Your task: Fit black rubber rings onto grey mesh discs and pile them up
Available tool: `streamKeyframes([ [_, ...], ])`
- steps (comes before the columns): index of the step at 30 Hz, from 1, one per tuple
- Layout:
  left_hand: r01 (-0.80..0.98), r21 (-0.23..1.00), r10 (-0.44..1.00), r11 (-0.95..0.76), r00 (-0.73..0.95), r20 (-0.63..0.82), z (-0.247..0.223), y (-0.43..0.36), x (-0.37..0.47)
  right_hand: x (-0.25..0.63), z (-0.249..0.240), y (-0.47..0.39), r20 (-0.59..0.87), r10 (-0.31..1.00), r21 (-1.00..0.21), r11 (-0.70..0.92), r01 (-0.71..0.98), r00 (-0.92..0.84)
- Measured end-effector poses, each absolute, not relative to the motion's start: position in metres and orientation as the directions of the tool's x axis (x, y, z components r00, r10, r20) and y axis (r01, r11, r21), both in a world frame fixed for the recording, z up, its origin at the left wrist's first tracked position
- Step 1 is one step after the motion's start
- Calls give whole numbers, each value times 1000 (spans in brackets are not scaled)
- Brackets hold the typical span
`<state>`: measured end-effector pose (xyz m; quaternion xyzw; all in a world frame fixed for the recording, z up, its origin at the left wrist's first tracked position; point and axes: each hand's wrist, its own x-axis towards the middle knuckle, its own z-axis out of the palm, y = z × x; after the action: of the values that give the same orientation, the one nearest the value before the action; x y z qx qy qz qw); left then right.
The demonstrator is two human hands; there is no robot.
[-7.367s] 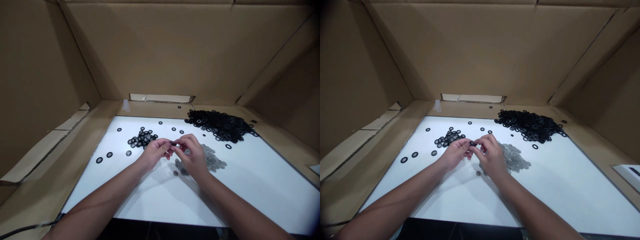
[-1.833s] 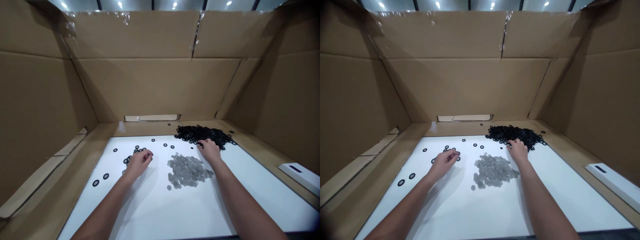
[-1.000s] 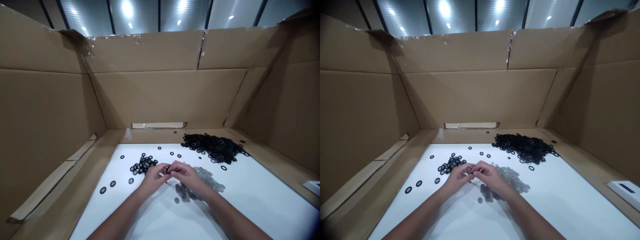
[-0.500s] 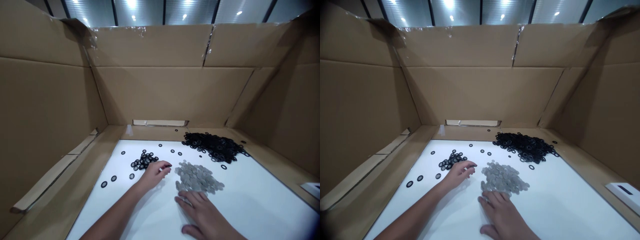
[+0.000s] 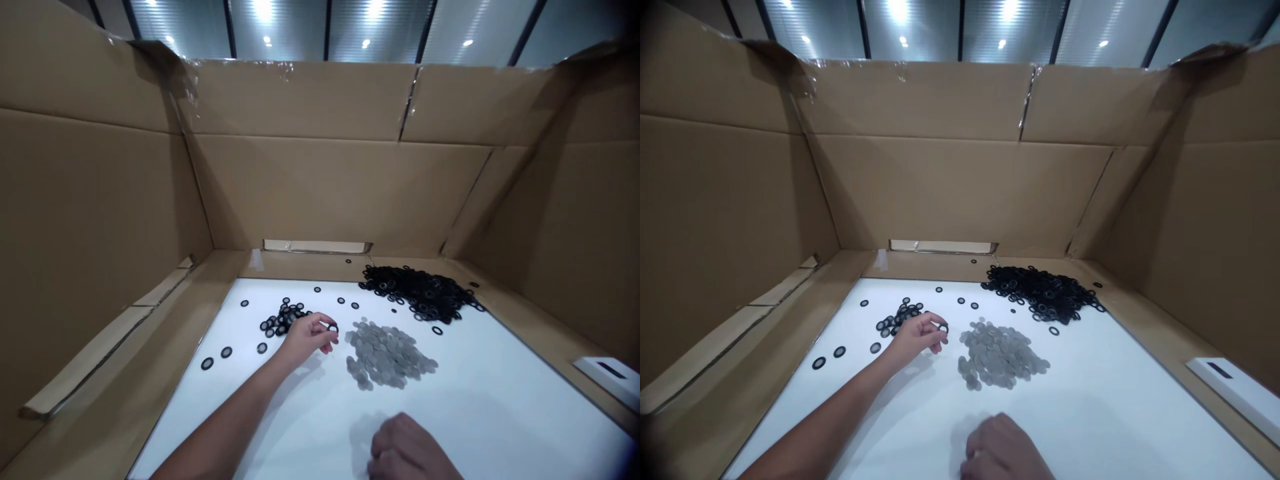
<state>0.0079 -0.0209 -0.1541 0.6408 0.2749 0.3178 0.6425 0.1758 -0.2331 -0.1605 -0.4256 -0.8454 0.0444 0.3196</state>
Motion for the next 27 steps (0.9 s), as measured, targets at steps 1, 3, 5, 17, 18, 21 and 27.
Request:
streamKeyframes([
  [1, -66, 998, 769, 5, 638, 38, -154, -20, 8, 178, -153, -222, 499, 780, -402, 594, 697, -377],
  [3, -74, 996, 788, 45, 615, 10, -153, -19, 8, 182, -137, -192, 522, 825, -536, 515, 669, -217],
  [5, -77, 994, 803, 81, 596, -19, -152, -18, 8, 184, -122, -155, 494, 869, -662, 389, 641, -17],
  [17, -153, 959, 764, 239, 639, -88, -139, -29, 8, 182, -147, -73, 226, 958, -923, 153, 353, 176],
  [18, -159, 960, 752, 229, 656, -71, -139, -31, 9, 183, -148, -74, 229, 955, -926, 154, 344, 188],
  [21, -162, 970, 749, 183, 662, -30, -138, -34, 10, 184, -147, -77, 231, 953, -935, 162, 315, 196],
  [27, -137, 986, 770, 94, 638, 15, -138, -33, 10, 183, -145, -81, 184, 967, -955, 133, 264, 179],
])
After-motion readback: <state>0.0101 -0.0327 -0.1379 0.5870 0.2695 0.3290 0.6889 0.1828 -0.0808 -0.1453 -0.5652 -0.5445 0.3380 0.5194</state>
